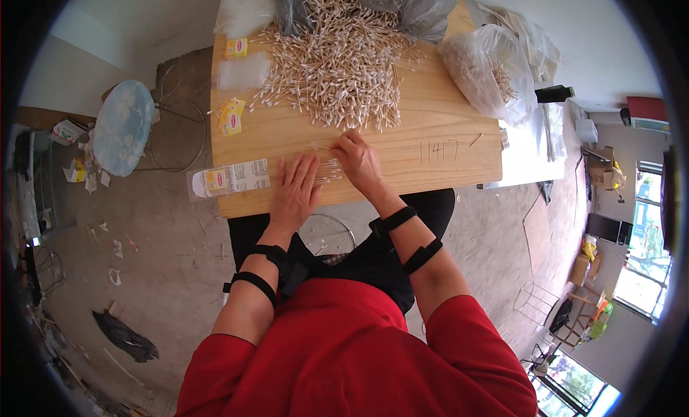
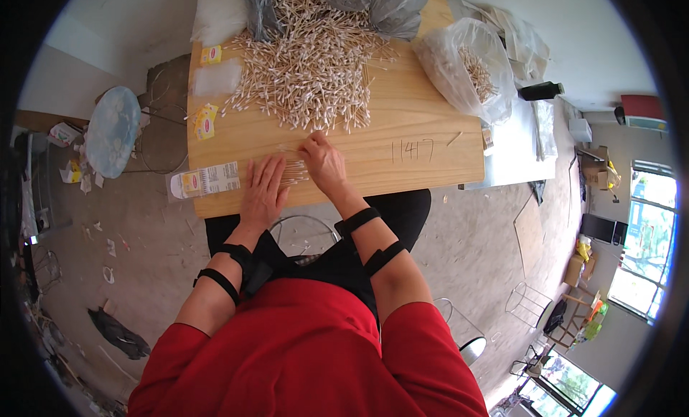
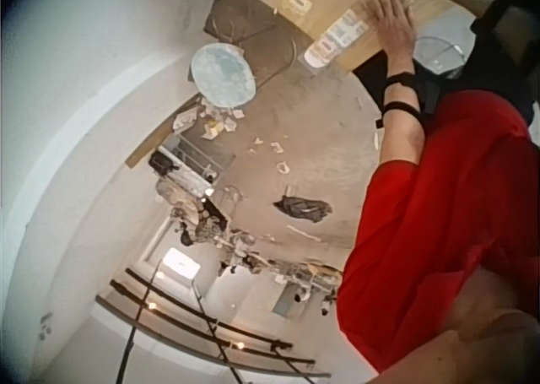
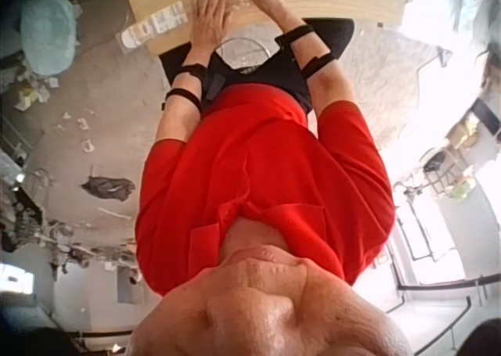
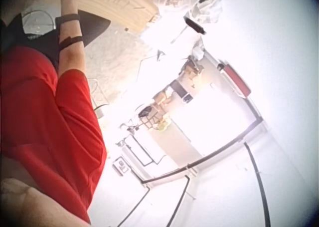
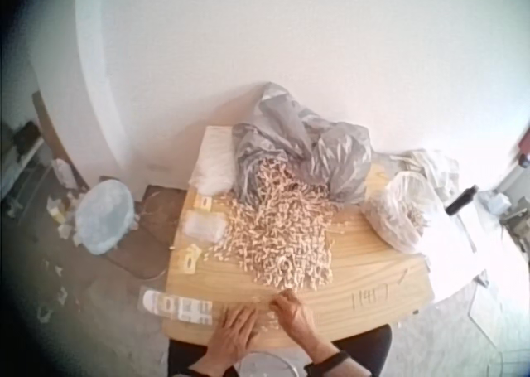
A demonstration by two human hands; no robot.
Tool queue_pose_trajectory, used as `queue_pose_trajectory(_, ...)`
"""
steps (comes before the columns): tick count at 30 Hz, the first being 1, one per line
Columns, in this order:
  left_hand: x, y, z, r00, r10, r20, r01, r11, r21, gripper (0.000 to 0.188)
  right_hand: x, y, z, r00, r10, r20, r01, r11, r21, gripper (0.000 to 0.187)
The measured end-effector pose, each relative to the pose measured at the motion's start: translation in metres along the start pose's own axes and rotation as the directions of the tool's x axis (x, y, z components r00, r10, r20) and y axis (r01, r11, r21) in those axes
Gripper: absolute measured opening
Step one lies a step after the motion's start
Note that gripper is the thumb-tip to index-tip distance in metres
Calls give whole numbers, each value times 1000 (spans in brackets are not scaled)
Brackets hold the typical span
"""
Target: The recorder is sorting wooden cotton swabs on a table and placing them into plastic packaging strips.
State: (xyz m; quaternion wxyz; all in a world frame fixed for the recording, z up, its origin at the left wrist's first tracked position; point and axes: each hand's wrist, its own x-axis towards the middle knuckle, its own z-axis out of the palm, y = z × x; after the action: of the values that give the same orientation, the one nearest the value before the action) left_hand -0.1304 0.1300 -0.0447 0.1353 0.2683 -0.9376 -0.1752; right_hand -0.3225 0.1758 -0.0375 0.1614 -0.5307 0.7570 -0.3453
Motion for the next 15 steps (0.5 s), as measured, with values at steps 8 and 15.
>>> queue_pose_trajectory(8, 5, -4, -14, 970, -90, -225, 27, 962, -272, 69, -9, -7, 2, 994, 37, -107, -19, 985, 171, 7)
queue_pose_trajectory(15, 31, -165, -77, 644, -687, -337, 464, 701, -541, 54, -63, 0, -30, 970, 202, -133, -178, 968, 175, 6)
